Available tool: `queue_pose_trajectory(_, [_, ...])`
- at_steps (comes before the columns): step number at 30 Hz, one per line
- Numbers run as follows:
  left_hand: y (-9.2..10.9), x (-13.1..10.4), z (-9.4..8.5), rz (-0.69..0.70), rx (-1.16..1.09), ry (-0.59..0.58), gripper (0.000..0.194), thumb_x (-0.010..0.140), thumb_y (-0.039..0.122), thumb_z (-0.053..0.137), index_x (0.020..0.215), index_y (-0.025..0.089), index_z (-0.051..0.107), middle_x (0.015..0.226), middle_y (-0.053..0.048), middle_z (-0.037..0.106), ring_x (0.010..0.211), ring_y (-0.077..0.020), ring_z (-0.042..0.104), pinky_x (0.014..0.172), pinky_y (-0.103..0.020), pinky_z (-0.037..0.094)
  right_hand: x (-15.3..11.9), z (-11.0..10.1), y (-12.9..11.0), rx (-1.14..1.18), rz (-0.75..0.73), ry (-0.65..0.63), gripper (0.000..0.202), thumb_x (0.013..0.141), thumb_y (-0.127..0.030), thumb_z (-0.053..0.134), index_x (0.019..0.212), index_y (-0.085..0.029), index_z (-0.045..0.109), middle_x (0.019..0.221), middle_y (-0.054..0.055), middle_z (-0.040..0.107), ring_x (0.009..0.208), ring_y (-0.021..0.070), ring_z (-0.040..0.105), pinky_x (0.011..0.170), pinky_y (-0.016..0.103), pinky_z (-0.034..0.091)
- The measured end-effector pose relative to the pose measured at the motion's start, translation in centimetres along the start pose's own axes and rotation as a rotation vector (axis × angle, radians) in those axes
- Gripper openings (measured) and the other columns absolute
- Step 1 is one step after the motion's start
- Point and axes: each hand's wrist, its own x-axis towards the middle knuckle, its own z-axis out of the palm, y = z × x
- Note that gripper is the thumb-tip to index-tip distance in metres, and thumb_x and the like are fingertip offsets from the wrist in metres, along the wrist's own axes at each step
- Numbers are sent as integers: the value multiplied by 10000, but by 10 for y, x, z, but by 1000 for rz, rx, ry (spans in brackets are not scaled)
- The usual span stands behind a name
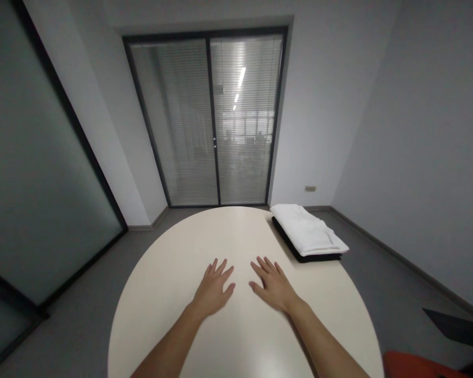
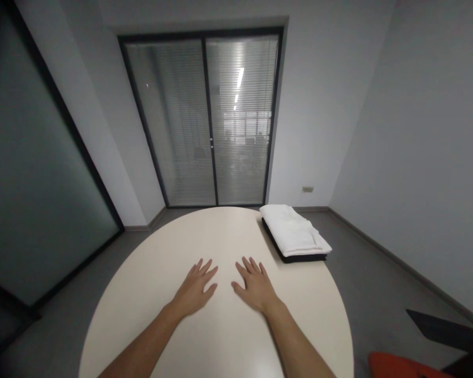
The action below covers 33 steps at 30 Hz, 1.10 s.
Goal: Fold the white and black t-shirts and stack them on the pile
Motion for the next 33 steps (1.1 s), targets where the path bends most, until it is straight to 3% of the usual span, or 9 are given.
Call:
queue_pose_trajectory(14, [-1,0,-3,-8,-40,54,467,986,315,457,1434,237,564,1585,-53,414,1517,-306,254,1235,-519,234,2,6,10,18,-18,42,675,965,-620,420,1535,-258,434,1641,67,283,1540,277,179,1248,495,95])
queue_pose_trajectory(27, [-4,-1,1,6,-55,71,446,991,309,467,1421,242,565,1583,-59,419,1517,-301,255,1232,-528,239,1,4,8,52,-20,3,691,958,-610,436,1540,-238,423,1648,83,269,1542,292,162,1244,509,92])
queue_pose_trajectory(30, [-3,-1,0,5,-58,69,443,987,305,471,1414,239,571,1578,-60,427,1515,-297,261,1228,-532,246,-1,-1,4,96,-68,134,563,962,-510,463,1431,-215,558,1543,96,473,1451,287,378,1208,476,244])
queue_pose_trajectory(33, [-4,0,1,0,-60,61,448,986,300,464,1416,233,570,1577,-55,428,1515,-296,260,1230,-526,243,0,-24,10,144,-74,432,419,987,-394,394,1251,-206,659,1318,109,652,1234,264,567,1085,418,403])
